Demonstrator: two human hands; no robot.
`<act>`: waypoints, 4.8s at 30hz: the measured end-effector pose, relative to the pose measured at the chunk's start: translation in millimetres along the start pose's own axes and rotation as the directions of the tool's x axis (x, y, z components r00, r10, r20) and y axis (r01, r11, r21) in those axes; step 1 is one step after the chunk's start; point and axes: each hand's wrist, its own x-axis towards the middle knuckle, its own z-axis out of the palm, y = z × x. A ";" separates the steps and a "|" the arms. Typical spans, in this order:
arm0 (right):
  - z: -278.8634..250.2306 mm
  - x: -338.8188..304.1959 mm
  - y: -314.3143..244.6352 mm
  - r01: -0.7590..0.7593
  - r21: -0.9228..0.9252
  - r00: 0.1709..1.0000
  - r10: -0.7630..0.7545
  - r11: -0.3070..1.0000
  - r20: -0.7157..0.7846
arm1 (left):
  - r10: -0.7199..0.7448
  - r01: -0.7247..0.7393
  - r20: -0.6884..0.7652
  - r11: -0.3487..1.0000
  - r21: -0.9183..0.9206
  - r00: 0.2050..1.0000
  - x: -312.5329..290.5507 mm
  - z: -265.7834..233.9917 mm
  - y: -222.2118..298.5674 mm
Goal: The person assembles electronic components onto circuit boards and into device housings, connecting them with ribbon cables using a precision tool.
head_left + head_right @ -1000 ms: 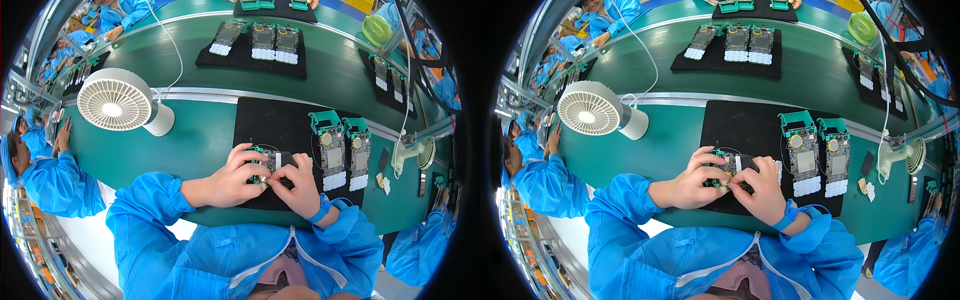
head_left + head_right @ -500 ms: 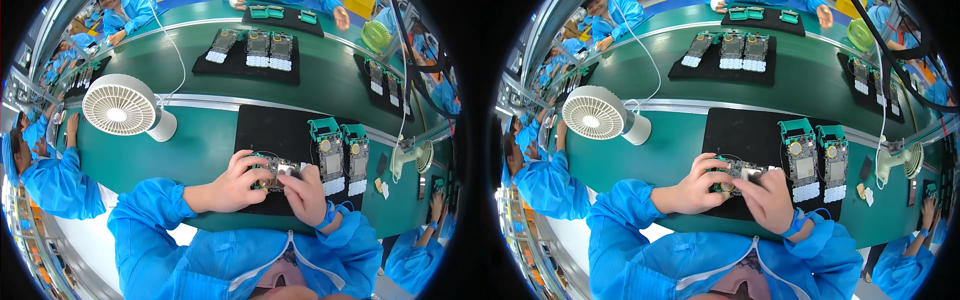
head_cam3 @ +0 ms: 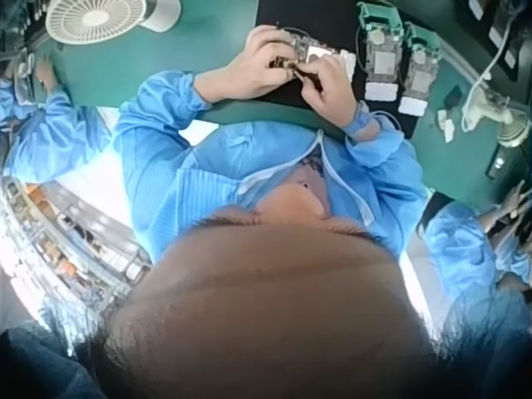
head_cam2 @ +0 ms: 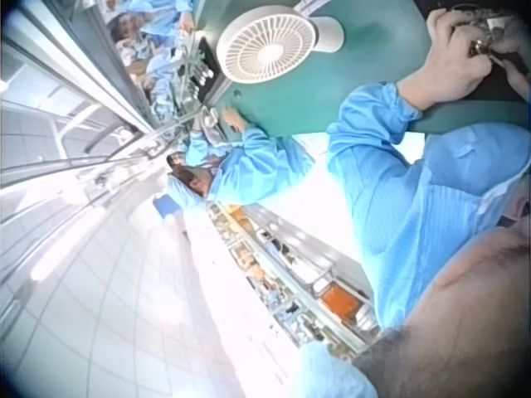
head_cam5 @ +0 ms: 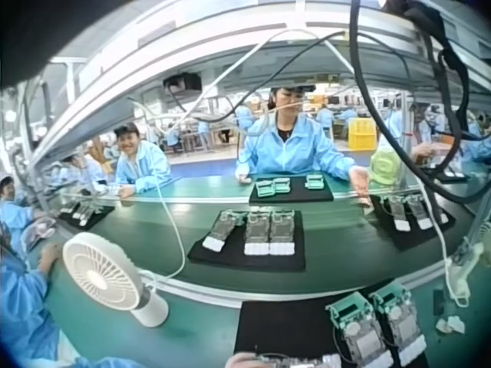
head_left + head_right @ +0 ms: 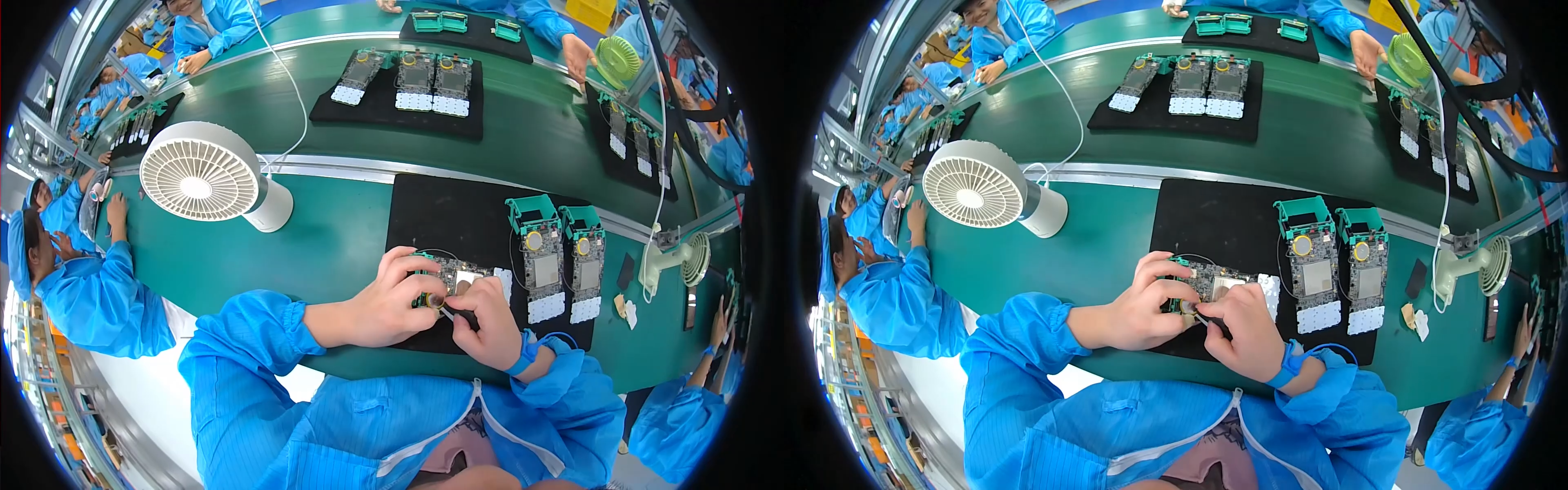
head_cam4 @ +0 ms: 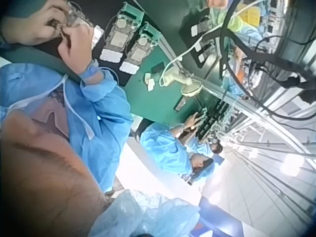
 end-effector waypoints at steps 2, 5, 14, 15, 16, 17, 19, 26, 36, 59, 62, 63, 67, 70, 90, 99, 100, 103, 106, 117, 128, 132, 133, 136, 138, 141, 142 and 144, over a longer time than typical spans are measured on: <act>-1.2 2.1 1.0 0.012 -0.027 1.000 -0.012 1.000 0.000 | 0.004 -0.004 -0.002 1.000 -0.006 1.000 0.7 2.0 -2.6; -3.4 3.6 -1.3 0.058 -0.096 0.998 -0.055 0.994 0.029 | 0.035 -0.035 -0.023 0.999 -0.001 0.999 -0.3 5.9 -4.4; -3.3 -9.5 19.5 0.115 -0.077 0.993 -0.113 0.990 0.028 | 0.036 -0.036 0.002 0.999 -0.006 0.999 -0.9 20.3 -6.0; -4.9 -12.0 18.1 0.072 -0.038 0.997 -0.070 0.997 0.033 | 0.032 -0.032 0.001 0.999 -0.027 0.999 -0.8 20.7 -4.9; -3.8 -18.0 22.2 0.046 -0.006 0.999 -0.046 0.999 0.021 | 0.021 -0.021 0.001 0.998 -0.055 1.000 -0.4 23.1 -2.3; -4.2 -20.0 23.8 0.038 -0.004 0.999 -0.038 0.999 0.035 | 0.021 -0.022 -0.024 0.996 -0.083 1.000 -0.1 25.1 -1.2; -6.1 -20.2 22.9 0.039 -0.036 0.998 -0.037 0.999 0.050 | 0.021 -0.023 -0.026 0.996 -0.085 0.999 0.2 26.8 -0.5; 1.6 -5.4 1.5 0.095 -0.121 0.992 -0.084 0.988 0.095 | 0.010 -0.010 0.004 0.994 -0.108 1.000 -4.4 1.7 5.0; -2.3 2.1 -15.6 0.103 -0.060 0.995 -0.103 0.993 0.013 | -0.031 0.026 -0.039 0.992 -0.126 0.999 -5.6 -5.7 7.9; -30.0 -24.7 13.8 0.180 -0.197 0.982 -0.164 0.964 0.096 | -0.136 0.128 -0.043 0.981 -0.143 0.990 12.5 25.2 2.7; -33.9 -25.0 12.6 0.160 -0.226 0.987 -0.148 0.961 0.067 | -0.183 0.178 -0.030 0.977 -0.120 0.983 15.3 24.9 5.0; -35.2 -24.1 11.8 0.135 -0.246 0.991 -0.125 0.960 0.054 | -0.182 0.178 -0.020 0.976 -0.124 0.983 15.1 25.3 3.7; -34.1 -26.0 7.7 0.079 -0.299 0.997 -0.079 0.951 0.012 | -0.184 0.183 -0.003 0.979 -0.092 0.983 18.7 23.1 7.5; -39.4 -25.2 6.8 0.060 -0.371 0.998 -0.048 0.927 0.042 | -0.171 0.169 -0.001 0.976 -0.141 0.985 17.4 25.7 4.2; -57.5 -31.2 39.4 0.063 -0.229 0.995 -0.043 0.971 0.092 | -0.021 0.021 0.029 1.000 -0.002 0.999 28.0 37.7 -1.5; -50.1 -26.5 40.4 0.032 -0.229 0.999 -0.027 0.973 0.026 | 0.106 -0.110 0.028 0.968 0.227 0.994 26.3 37.3 2.3; -51.6 -25.1 42.1 0.020 -0.215 0.999 -0.014 0.976 0.030 | 0.103 -0.104 0.018 0.967 0.234 0.995 27.0 38.5 1.9; -48.9 -30.7 43.2 -0.035 -0.209 0.999 0.039 0.977 0.016 | 0.105 -0.116 0.065 0.975 0.189 0.992 27.9 37.6 1.4; -47.6 -30.3 45.0 -0.006 -0.217 1.000 0.006 0.976 0.003 | 0.122 -0.135 0.088 0.976 0.170 0.989 29.2 39.6 -0.6; -50.3 -35.1 15.7 -0.074 -0.112 0.993 0.063 0.991 -0.098 | 0.075 -0.074 0.115 0.997 -0.018 0.990 34.4 42.1 -1.7; -36.2 -45.2 30.2 -0.071 -0.152 0.988 0.048 0.986 -0.148 | 0.085 -0.084 0.103 0.996 -0.016 0.991 38.2 39.5 -5.8; -37.2 -38.7 15.9 -0.028 -0.299 0.997 0.006 0.954 -0.074 | 0.117 -0.121 0.083 0.992 0.044 0.990 33.7 33.8 0.6; -37.8 -37.7 13.3 -0.037 -0.375 0.999 0.036 0.926 -0.011 | 0.125 -0.129 0.095 0.991 0.037 0.988 33.0 35.2 -1.5; -33.5 -45.3 13.8 -0.041 -0.334 0.991 -0.004 0.942 -0.133 | 0.124 -0.124 0.080 0.992 -0.015 0.989 36.2 35.4 0.9; -32.6 -47.5 13.7 -0.026 -0.268 0.987 -0.018 0.963 -0.160 | 0.107 -0.106 0.085 0.994 -0.027 0.991 35.6 32.8 5.5; -33.0 -47.0 13.1 -0.025 -0.235 0.983 -0.019 0.972 -0.184 | 0.106 -0.106 0.082 0.994 -0.014 0.991 34.6 28.9 6.7; -33.4 -47.3 14.7 -0.033 -0.237 0.990 -0.002 0.971 -0.143 | 0.105 -0.105 0.083 0.994 -0.005 0.991 35.0 28.9 6.6; -32.0 -46.5 15.3 -0.042 -0.259 0.991 0.008 0.965 -0.130 | 0.115 -0.115 0.075 0.993 -0.005 0.991 36.1 29.1 6.9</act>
